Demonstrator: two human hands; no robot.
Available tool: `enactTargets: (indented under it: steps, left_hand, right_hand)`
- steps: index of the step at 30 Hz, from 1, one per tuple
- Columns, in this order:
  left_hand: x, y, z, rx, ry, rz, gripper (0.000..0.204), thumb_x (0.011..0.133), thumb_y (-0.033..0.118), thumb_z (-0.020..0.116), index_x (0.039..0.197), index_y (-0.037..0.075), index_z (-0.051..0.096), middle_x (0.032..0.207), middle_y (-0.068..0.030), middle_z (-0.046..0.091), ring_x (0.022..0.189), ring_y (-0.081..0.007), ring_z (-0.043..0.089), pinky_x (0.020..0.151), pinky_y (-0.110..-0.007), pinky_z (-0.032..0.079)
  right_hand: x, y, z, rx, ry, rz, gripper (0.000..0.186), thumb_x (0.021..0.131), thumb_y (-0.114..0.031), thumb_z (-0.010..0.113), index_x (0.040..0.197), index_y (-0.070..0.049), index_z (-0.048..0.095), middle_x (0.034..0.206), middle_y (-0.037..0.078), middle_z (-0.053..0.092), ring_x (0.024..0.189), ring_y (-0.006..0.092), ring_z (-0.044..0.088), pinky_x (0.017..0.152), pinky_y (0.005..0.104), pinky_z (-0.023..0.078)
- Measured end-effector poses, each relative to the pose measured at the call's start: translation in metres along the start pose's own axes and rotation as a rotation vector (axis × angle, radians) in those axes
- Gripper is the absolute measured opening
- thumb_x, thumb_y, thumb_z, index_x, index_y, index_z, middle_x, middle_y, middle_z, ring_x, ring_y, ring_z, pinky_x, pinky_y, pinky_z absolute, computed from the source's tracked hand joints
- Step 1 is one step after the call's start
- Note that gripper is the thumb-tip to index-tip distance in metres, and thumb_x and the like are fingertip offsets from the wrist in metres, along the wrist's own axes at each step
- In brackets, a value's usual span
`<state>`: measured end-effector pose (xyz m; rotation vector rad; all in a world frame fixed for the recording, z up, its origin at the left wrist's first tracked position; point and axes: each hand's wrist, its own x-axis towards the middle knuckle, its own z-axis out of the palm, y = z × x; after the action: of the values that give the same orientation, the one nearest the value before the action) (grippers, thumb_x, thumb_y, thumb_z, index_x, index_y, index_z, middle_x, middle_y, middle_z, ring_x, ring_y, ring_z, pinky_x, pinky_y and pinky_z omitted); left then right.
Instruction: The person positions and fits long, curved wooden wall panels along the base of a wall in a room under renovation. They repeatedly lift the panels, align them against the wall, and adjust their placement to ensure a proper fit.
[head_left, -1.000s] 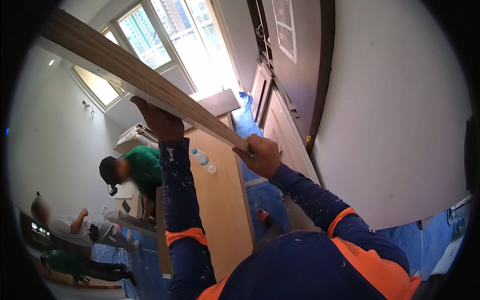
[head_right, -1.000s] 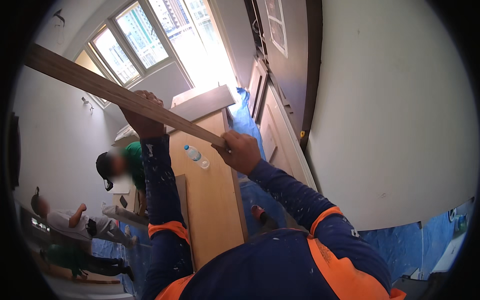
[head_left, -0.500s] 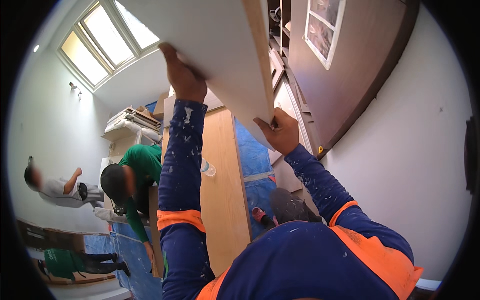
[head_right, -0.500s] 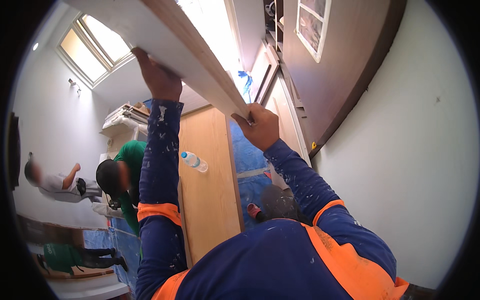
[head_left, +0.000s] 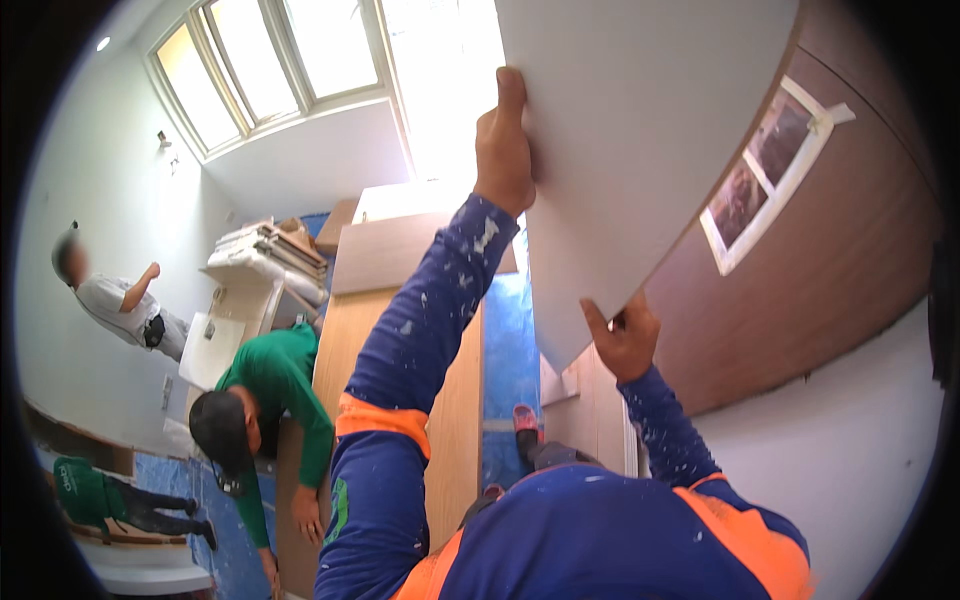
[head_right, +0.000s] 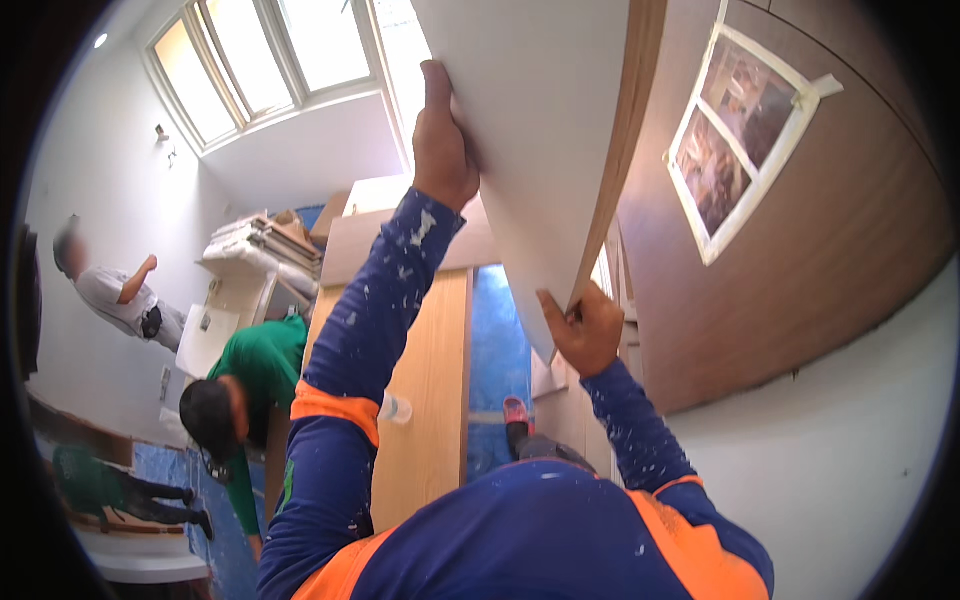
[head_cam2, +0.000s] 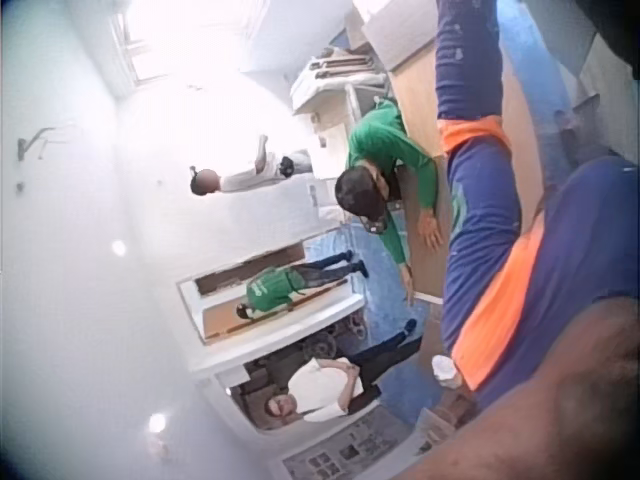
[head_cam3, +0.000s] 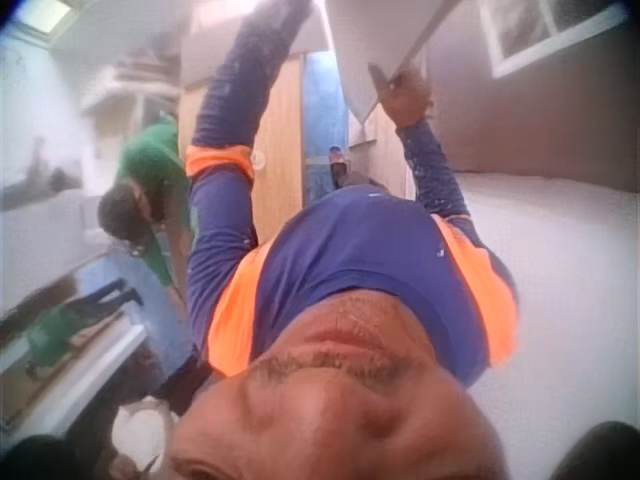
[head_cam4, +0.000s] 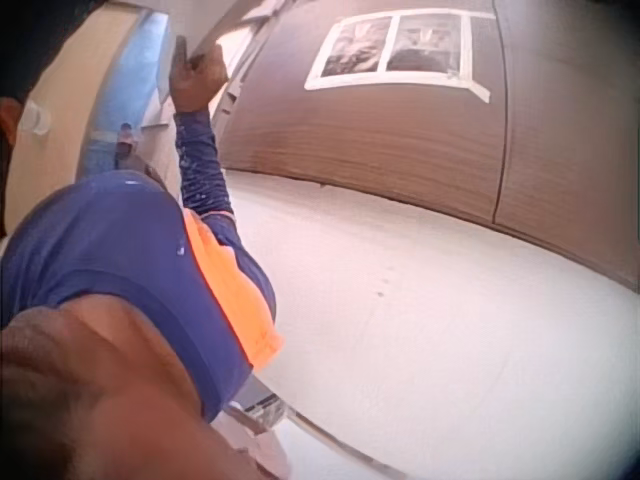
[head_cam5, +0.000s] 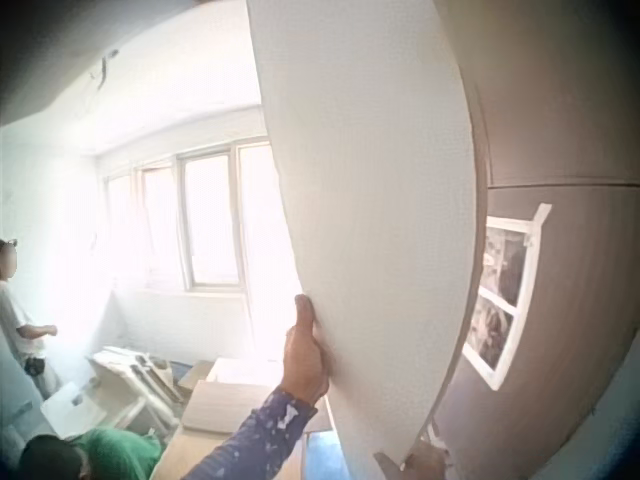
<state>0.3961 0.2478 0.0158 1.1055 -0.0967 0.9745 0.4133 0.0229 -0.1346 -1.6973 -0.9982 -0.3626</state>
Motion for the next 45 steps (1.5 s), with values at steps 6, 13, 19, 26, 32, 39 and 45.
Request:
enactTargets:
  steps: [6, 13, 19, 26, 32, 39, 45]
  left_hand:
    - [0.11, -0.071, 0.006, 0.098, -0.025, -0.16, 0.089, 0.101, 0.072, 0.049, 0.138, -0.008, 0.055, 0.131, -0.0175, 0.064, 0.119, -0.0233, 0.063, 0.1, -0.034, 0.053]
    - [0.208, -0.123, 0.011, 0.078, 0.001, -0.088, 0.085, 0.088, 0.083, 0.059, 0.091, -0.001, 0.067, 0.069, 0.0012, 0.054, 0.062, -0.0078, 0.049, 0.056, -0.025, 0.046]
    - [0.295, -0.147, -0.011, 0.101, -0.046, -0.096, 0.096, 0.095, 0.08, 0.051, 0.119, -0.011, 0.068, 0.091, -0.0105, 0.07, 0.078, -0.0104, 0.061, 0.069, -0.025, 0.05]
    - [0.39, -0.179, -0.09, 0.23, -0.023, -0.094, 0.085, 0.093, 0.083, 0.05, 0.085, 0.001, 0.068, 0.064, 0.0045, 0.047, 0.054, -0.0065, 0.04, 0.048, -0.026, 0.031]
    - [0.484, -0.225, -0.171, 0.24, 0.045, -0.043, 0.085, 0.092, 0.085, 0.049, 0.083, 0.002, 0.067, 0.064, 0.0047, 0.045, 0.052, -0.0067, 0.035, 0.046, -0.028, 0.028]
    - [0.552, -0.266, -0.253, 0.296, 0.108, -0.046, 0.086, 0.097, 0.077, 0.051, 0.11, -0.006, 0.069, 0.075, -0.0018, 0.059, 0.062, -0.0092, 0.052, 0.052, -0.025, 0.042]
    - [0.602, -0.284, -0.316, 0.158, 0.316, 0.178, 0.084, 0.1, 0.072, 0.05, 0.115, -0.009, 0.068, 0.09, -0.0078, 0.068, 0.078, -0.0115, 0.062, 0.067, -0.025, 0.051]
  right_hand:
    - [0.085, 0.07, 0.029, 0.034, 0.051, 0.034, 0.017, 0.089, -0.011, 0.081, 0.099, -0.001, 0.071, 0.072, 0.007, 0.069, 0.053, 0.0108, 0.058, 0.048, 0.0267, 0.043]
    - [0.167, 0.125, 0.059, -0.013, 0.092, 0.047, 0.017, 0.09, -0.012, 0.082, 0.098, -0.001, 0.071, 0.072, 0.004, 0.068, 0.053, 0.0089, 0.055, 0.049, 0.0258, 0.042]
    - [0.239, 0.166, 0.107, 0.006, 0.145, 0.008, 0.017, 0.09, -0.012, 0.083, 0.096, -0.001, 0.071, 0.072, 0.003, 0.067, 0.055, 0.0069, 0.052, 0.049, 0.0253, 0.04]
    - [0.326, 0.222, 0.192, -0.002, 0.113, 0.019, 0.02, 0.09, -0.012, 0.084, 0.101, -0.001, 0.072, 0.073, 0.001, 0.067, 0.054, 0.005, 0.048, 0.049, 0.0245, 0.038]
    - [0.409, 0.291, 0.281, 0.017, 0.075, -0.018, 0.022, 0.088, -0.015, 0.086, 0.1, -0.002, 0.074, 0.075, 0.002, 0.071, 0.053, 0.0053, 0.046, 0.048, 0.024, 0.035]
    - [0.479, 0.347, 0.362, 0.026, 0.028, 0.032, 0.031, 0.087, -0.028, 0.087, 0.097, -0.002, 0.074, 0.07, 0.004, 0.07, 0.05, 0.0085, 0.047, 0.048, 0.0266, 0.036]
    - [0.545, 0.396, 0.453, 0.035, -0.089, 0.031, 0.031, 0.084, -0.029, 0.088, 0.095, -0.004, 0.074, 0.067, 0.004, 0.068, 0.05, 0.0112, 0.049, 0.049, 0.029, 0.04]
